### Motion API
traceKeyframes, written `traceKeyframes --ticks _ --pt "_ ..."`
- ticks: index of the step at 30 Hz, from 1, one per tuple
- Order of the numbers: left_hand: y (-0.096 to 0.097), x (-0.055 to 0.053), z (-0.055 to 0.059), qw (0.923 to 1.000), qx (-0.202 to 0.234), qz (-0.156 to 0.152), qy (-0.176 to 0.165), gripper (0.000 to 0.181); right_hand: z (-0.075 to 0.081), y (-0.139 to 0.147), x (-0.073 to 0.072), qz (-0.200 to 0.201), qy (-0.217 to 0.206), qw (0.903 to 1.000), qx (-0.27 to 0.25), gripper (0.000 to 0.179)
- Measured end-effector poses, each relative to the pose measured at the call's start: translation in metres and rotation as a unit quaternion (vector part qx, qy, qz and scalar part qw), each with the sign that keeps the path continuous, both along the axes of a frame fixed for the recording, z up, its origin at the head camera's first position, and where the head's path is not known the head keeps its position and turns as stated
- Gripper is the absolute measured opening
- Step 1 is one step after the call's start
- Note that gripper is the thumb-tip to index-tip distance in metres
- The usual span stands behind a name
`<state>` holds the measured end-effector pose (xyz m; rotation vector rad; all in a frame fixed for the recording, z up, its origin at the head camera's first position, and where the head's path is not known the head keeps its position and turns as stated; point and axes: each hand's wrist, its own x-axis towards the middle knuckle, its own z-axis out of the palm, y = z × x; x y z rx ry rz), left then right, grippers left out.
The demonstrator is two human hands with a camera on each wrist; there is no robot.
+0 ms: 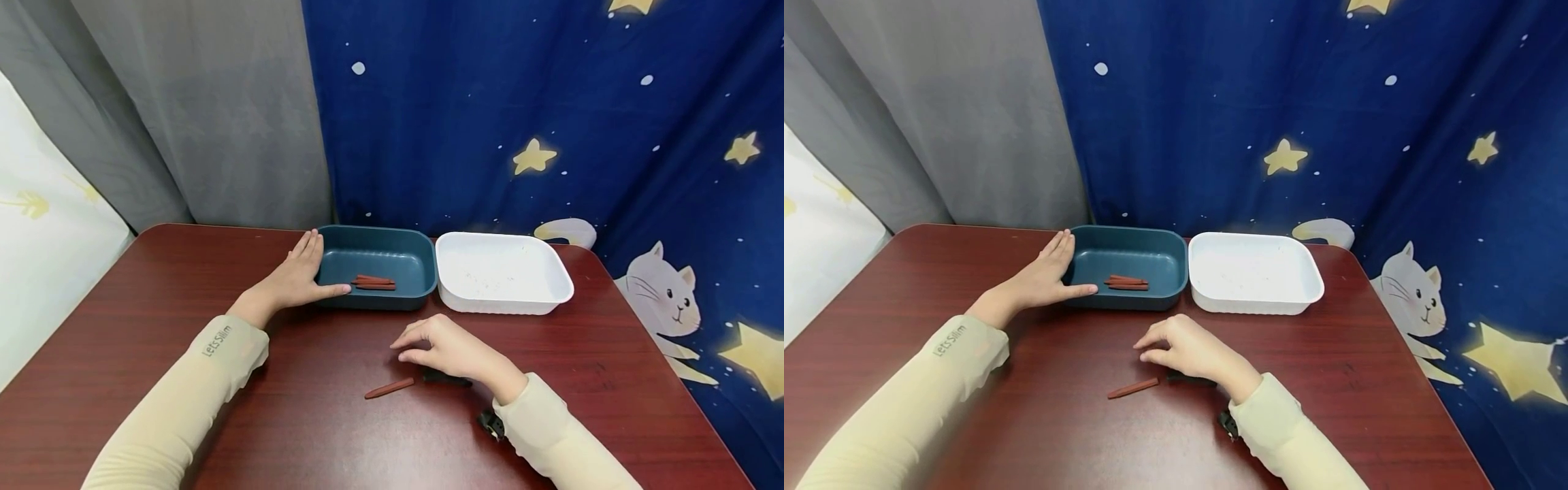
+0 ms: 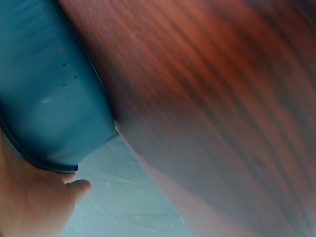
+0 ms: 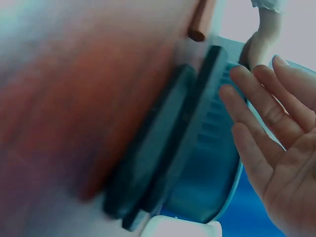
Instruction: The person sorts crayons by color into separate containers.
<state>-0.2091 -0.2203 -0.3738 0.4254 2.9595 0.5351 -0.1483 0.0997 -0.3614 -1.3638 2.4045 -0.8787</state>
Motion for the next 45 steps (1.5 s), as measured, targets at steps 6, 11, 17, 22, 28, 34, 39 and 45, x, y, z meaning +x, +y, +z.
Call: traceKeyframes --ticks 6,11,17,22,28,34,39,45 --pt "0.0 -0.001 0.002 1.0 -0.004 -0.003 0.006 0.124 -0.004 -0.003 0.002 0.024 -0.003 0.9985 0.05 0.02" --pt "0.001 -0.001 0.003 1.0 -0.003 -0.003 0.004 0.124 -0.005 -0.008 0.003 0.034 -0.022 0.9961 0.079 0.019" --pt "0.002 -0.001 0.003 1.0 -0.004 -0.002 0.004 0.124 -0.007 -0.012 0.005 0.049 -0.018 0.9937 0.099 0.017" --pt "0.001 -0.001 0.004 1.0 -0.004 -0.001 -0.001 0.124 -0.008 -0.014 0.006 0.053 -0.007 0.9912 0.121 0.014" --pt "0.001 -0.001 0.003 1.0 -0.002 0.003 -0.003 0.125 -0.01 -0.015 0.008 0.059 -0.035 0.99 0.123 0.008" --pt "0.002 0.001 0.002 0.9999 0.002 0.001 -0.01 0.125 -0.011 -0.014 0.009 0.068 -0.032 0.989 0.128 0.006" --pt "0.003 0.003 0.003 0.9999 0.001 0.006 -0.014 0.126 -0.013 -0.015 0.008 0.074 -0.029 0.9888 0.126 0.006" --pt "0.001 0.002 0.003 0.9999 -0.001 0.007 -0.015 0.127 -0.013 -0.016 0.008 0.072 -0.035 0.9891 0.123 0.009"
